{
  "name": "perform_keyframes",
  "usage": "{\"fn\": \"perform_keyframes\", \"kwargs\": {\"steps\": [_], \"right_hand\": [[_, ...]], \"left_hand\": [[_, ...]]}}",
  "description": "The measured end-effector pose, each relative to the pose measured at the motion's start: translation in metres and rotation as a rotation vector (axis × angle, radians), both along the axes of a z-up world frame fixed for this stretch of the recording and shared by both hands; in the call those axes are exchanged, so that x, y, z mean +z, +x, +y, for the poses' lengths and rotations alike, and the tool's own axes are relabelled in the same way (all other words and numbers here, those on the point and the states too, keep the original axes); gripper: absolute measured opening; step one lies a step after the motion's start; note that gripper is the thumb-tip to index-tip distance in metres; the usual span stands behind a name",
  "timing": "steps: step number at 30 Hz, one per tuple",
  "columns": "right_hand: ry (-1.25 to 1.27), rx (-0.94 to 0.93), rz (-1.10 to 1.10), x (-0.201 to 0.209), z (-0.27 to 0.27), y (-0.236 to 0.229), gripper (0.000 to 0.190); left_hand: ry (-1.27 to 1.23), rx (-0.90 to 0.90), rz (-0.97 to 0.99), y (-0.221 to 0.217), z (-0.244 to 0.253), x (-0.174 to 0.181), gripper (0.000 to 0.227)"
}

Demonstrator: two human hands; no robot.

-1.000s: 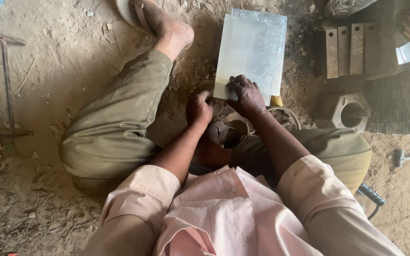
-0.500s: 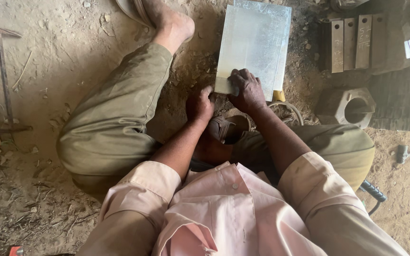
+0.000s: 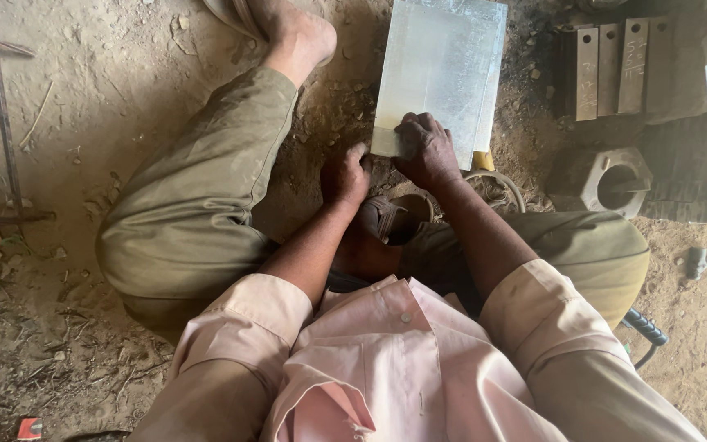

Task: The person sits on the ground and smooths the surface of rectangular metal sheets using a small abrasive block. They handle the sheets one by one, rubbing the block across the surface to finish the metal, and occasionally stack the processed sheets.

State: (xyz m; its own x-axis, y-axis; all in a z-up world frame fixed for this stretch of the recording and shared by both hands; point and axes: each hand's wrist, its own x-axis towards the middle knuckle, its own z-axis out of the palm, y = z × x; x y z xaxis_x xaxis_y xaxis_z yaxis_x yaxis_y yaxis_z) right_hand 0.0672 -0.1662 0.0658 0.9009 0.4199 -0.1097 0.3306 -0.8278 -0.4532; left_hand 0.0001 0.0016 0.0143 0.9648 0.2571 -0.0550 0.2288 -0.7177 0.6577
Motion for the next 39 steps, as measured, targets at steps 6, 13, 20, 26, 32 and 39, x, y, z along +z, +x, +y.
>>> {"fn": "perform_keyframes", "kwargs": {"steps": [6, 13, 20, 26, 32, 39], "right_hand": [[0.009, 0.002, -0.024, -0.001, 0.0, -0.002, 0.055], [0.027, 0.014, -0.03, -0.003, -0.002, -0.002, 0.059], [0.001, 0.007, -0.02, -0.008, -0.001, -0.002, 0.058], [0.011, 0.009, -0.033, -0.013, -0.003, -0.002, 0.059], [0.013, 0.003, -0.024, -0.015, -0.004, -0.002, 0.059], [0.007, 0.009, -0.042, -0.015, -0.004, -0.002, 0.06]], "left_hand": [[0.004, -0.001, -0.033, 0.0, 0.001, 0.006, 0.017], [-0.002, -0.001, -0.015, 0.001, 0.0, 0.01, 0.008], [-0.025, 0.003, -0.035, 0.001, 0.0, 0.006, 0.007], [-0.029, 0.007, -0.065, 0.0, 0.001, 0.008, 0.007], [-0.037, -0.004, -0.064, 0.001, 0.001, 0.013, 0.006], [-0.036, -0.001, -0.011, 0.001, 0.001, 0.008, 0.009]]}}
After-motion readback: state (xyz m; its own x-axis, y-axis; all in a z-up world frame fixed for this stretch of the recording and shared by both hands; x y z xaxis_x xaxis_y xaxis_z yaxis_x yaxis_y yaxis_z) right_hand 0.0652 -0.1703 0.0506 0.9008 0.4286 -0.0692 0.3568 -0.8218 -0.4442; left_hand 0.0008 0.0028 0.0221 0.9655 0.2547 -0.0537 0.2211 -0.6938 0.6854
